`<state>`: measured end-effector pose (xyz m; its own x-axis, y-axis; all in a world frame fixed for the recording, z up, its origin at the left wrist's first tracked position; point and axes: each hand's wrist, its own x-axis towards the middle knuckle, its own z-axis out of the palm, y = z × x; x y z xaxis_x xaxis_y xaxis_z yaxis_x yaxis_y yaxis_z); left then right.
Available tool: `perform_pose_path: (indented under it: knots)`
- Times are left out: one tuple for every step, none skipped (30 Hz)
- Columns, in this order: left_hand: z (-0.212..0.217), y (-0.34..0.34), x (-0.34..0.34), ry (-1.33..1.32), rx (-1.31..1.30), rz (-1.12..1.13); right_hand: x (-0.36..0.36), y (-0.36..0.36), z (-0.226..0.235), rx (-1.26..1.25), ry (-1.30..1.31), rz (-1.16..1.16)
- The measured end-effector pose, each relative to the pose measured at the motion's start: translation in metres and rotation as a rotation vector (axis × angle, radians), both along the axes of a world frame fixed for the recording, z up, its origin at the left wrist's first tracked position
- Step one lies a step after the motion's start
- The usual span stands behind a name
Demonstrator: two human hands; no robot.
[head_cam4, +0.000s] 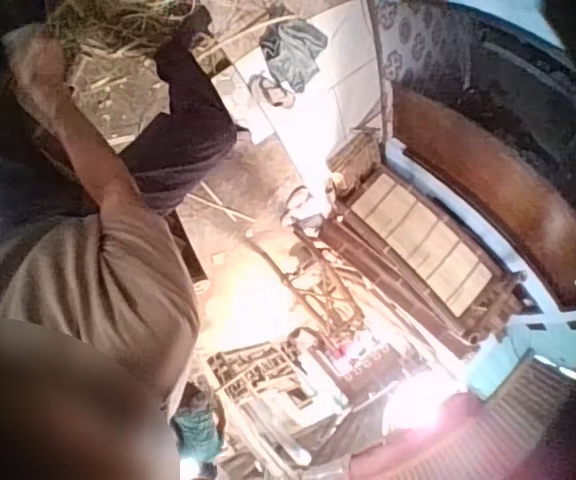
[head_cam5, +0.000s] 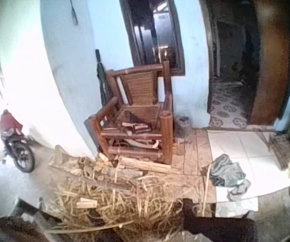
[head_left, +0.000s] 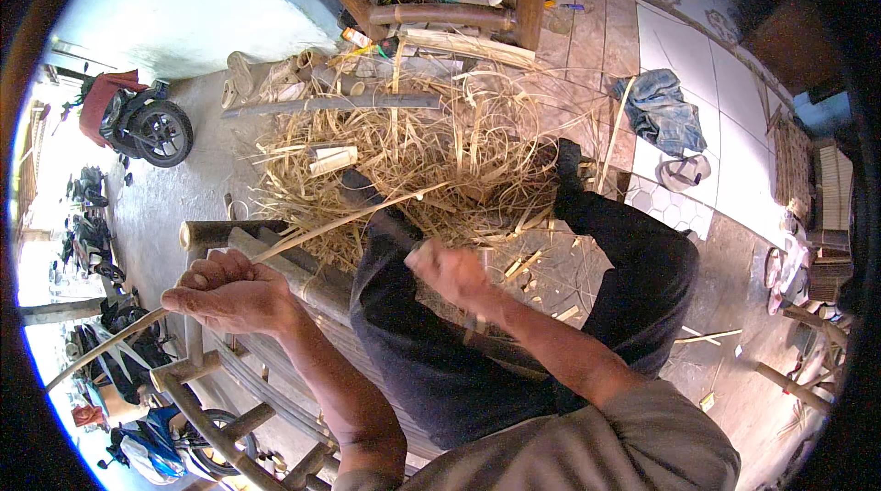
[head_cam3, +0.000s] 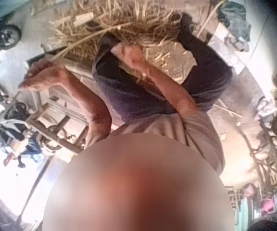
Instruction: The person sits on a low bamboo bench and uses a curved blade to shave thin strips from a long bamboo pole. They repeatedly draw the blade along the pole to peel off layers, creating a pile of bamboo shavings on the floor.
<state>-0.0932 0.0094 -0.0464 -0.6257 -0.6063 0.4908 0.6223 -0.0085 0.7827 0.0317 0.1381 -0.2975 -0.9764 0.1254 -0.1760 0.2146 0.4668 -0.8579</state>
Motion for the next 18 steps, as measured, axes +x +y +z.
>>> perform_pose_path:
  knots:
    - [0.001,-0.002,-0.002,-0.030,0.041,0.038,-0.007,0.003,-0.016,0.059,-0.185,-0.011]
    - [0.002,-0.004,-0.005,-0.040,0.051,0.052,-0.006,0.010,-0.028,0.245,-0.014,-0.139]
    - [0.002,-0.006,-0.008,-0.023,0.010,0.045,-0.009,0.009,-0.039,0.134,-0.004,-0.114]
    - [0.002,-0.010,-0.012,-0.090,0.065,0.109,-0.014,0.012,-0.049,0.054,-0.061,-0.123]
    - [0.000,-0.012,-0.017,-0.084,0.051,0.099,-0.015,0.014,-0.058,-0.025,-0.154,-0.114]
    - [-0.001,-0.016,-0.020,-0.095,0.049,0.123,-0.018,0.014,-0.065,0.044,0.095,0.072]
    - [-0.004,-0.019,-0.027,-0.081,0.061,0.147,-0.019,0.015,-0.071,0.136,0.085,-0.048]
    - [-0.005,-0.022,-0.031,-0.068,0.016,0.097,-0.022,0.017,-0.077,0.166,0.102,-0.108]
    - [-0.007,-0.027,-0.033,-0.081,-0.035,0.170,-0.022,0.012,-0.080,0.170,0.056,-0.118]
    - [-0.008,-0.030,-0.037,-0.078,-0.112,0.222,-0.025,0.016,-0.085,0.107,-0.130,-0.145]
    - [-0.009,-0.034,-0.041,-0.095,-0.114,0.258,-0.027,0.012,-0.087,0.105,-0.065,-0.110]
    - [-0.009,-0.037,-0.046,-0.096,0.053,0.249,-0.030,0.016,-0.091,0.151,-0.052,-0.097]
    - [-0.011,-0.041,-0.047,-0.083,0.052,0.224,-0.032,0.016,-0.095,0.208,0.002,-0.091]
    - [-0.010,-0.046,-0.049,-0.081,0.043,0.193,-0.034,0.017,-0.098,0.337,0.168,0.166]
    - [-0.013,-0.048,-0.054,-0.070,0.068,0.170,-0.037,0.024,-0.102,0.010,0.282,0.047]
    - [-0.013,-0.053,-0.054,-0.060,0.035,0.083,-0.038,0.023,-0.105,-0.375,0.391,-0.009]
    - [-0.014,-0.056,-0.054,-0.091,0.035,0.115,-0.038,0.033,-0.108,-0.226,0.034,-0.028]
    - [-0.014,-0.060,-0.055,-0.115,0.036,0.122,-0.037,0.033,-0.111,0.027,-0.288,-0.076]
